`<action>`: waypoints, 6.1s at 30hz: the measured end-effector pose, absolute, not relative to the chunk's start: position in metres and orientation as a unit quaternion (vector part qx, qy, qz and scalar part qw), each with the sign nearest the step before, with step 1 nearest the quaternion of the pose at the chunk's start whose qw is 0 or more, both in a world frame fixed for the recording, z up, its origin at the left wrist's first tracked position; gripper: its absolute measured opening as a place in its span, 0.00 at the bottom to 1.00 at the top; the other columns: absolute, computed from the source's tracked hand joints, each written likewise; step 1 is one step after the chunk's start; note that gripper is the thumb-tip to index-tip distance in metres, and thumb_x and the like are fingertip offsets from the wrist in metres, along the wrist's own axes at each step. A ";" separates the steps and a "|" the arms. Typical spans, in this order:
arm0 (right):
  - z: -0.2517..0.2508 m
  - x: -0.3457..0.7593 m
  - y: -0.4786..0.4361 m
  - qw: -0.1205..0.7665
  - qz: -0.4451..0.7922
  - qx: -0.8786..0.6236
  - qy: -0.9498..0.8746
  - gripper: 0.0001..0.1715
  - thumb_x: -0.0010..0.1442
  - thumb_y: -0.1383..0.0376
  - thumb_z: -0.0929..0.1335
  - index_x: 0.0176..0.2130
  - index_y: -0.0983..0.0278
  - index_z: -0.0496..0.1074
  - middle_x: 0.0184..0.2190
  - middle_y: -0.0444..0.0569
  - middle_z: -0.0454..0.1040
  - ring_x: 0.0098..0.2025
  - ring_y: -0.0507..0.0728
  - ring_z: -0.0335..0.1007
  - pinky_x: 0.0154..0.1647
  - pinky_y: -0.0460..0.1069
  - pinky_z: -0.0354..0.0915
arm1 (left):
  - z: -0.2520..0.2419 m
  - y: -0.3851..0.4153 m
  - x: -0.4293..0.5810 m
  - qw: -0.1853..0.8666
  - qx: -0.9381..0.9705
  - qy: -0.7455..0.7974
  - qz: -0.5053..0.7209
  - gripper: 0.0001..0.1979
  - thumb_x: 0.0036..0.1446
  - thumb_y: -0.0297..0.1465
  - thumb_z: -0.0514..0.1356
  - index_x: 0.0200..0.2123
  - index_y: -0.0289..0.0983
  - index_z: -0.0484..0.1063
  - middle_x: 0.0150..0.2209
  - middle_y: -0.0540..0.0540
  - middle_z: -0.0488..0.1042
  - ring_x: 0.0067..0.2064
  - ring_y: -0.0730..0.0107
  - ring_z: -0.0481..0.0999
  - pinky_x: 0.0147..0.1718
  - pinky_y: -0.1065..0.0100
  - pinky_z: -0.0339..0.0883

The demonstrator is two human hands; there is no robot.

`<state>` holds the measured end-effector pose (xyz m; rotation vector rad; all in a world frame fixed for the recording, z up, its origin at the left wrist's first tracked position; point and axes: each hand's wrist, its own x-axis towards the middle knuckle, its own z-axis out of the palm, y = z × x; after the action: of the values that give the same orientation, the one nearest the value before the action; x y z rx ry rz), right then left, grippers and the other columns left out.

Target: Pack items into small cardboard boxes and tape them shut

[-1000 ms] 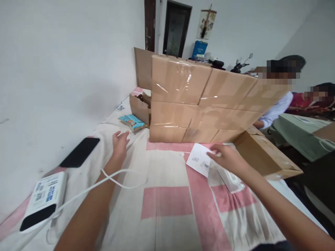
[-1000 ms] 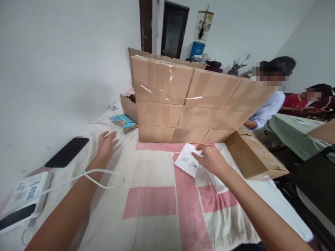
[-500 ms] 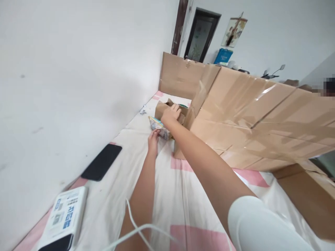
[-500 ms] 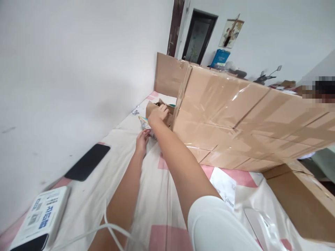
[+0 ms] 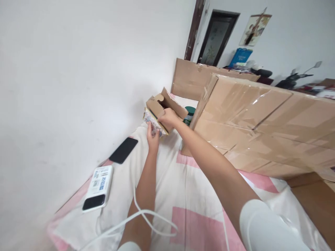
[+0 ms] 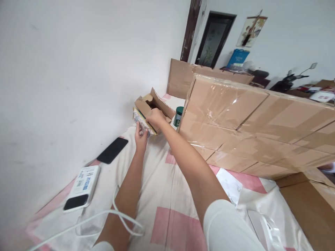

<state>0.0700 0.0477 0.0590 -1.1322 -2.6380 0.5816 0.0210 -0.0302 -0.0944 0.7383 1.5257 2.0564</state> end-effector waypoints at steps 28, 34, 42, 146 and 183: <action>0.064 0.507 -0.146 -0.040 0.241 -0.160 -0.956 0.24 0.62 0.46 0.71 0.46 0.62 0.79 0.39 0.53 0.76 0.42 0.62 0.72 0.38 0.52 0.62 | -0.018 -0.371 0.249 0.094 0.834 0.530 0.116 0.10 0.59 0.35 0.65 0.35 0.39 0.68 0.32 0.48 0.78 0.33 0.61 0.78 0.38 0.58 0.68; 0.047 0.519 -0.157 -0.027 0.160 -0.140 -0.977 0.31 0.56 0.43 0.74 0.44 0.68 0.77 0.42 0.56 0.69 0.36 0.60 0.67 0.32 0.52 0.61 | 0.057 -0.367 0.228 0.068 0.784 0.533 0.310 0.12 0.66 0.42 0.59 0.36 0.41 0.66 0.34 0.47 0.76 0.34 0.66 0.76 0.33 0.65 0.68; 0.024 0.547 -0.164 0.206 0.321 -0.253 -0.889 0.21 0.66 0.49 0.69 0.34 0.62 0.64 0.39 0.49 0.63 0.33 0.54 0.62 0.33 0.50 0.62 | 0.088 -0.267 0.218 -0.044 0.756 0.625 0.187 0.17 0.61 0.47 0.62 0.33 0.40 0.70 0.25 0.51 0.72 0.27 0.67 0.71 0.28 0.67 0.59; -0.074 0.667 -0.120 0.285 0.385 -0.736 -0.479 0.28 0.57 0.53 0.71 0.15 0.61 0.59 0.17 0.43 0.68 0.26 0.52 0.66 0.30 0.47 0.59 | -0.161 -0.110 0.535 0.182 0.732 0.515 0.408 0.46 0.54 0.44 0.67 0.70 0.33 0.52 0.64 0.28 0.60 0.67 0.41 0.61 0.65 0.43 0.58; -0.053 0.644 -0.241 0.492 0.339 -0.469 -0.650 0.29 0.68 0.64 0.68 0.19 0.61 0.55 0.27 0.49 0.78 0.29 0.55 0.73 0.31 0.51 0.67 | -0.070 -0.237 0.489 0.420 0.632 0.414 0.504 0.08 0.66 0.33 0.62 0.46 0.39 0.78 0.44 0.43 0.80 0.48 0.65 0.80 0.49 0.62 0.76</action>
<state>0.6438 -0.2409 -0.0533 -1.1372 -1.5778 0.8234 0.4885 -0.2366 -0.0702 1.5835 1.0373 1.2622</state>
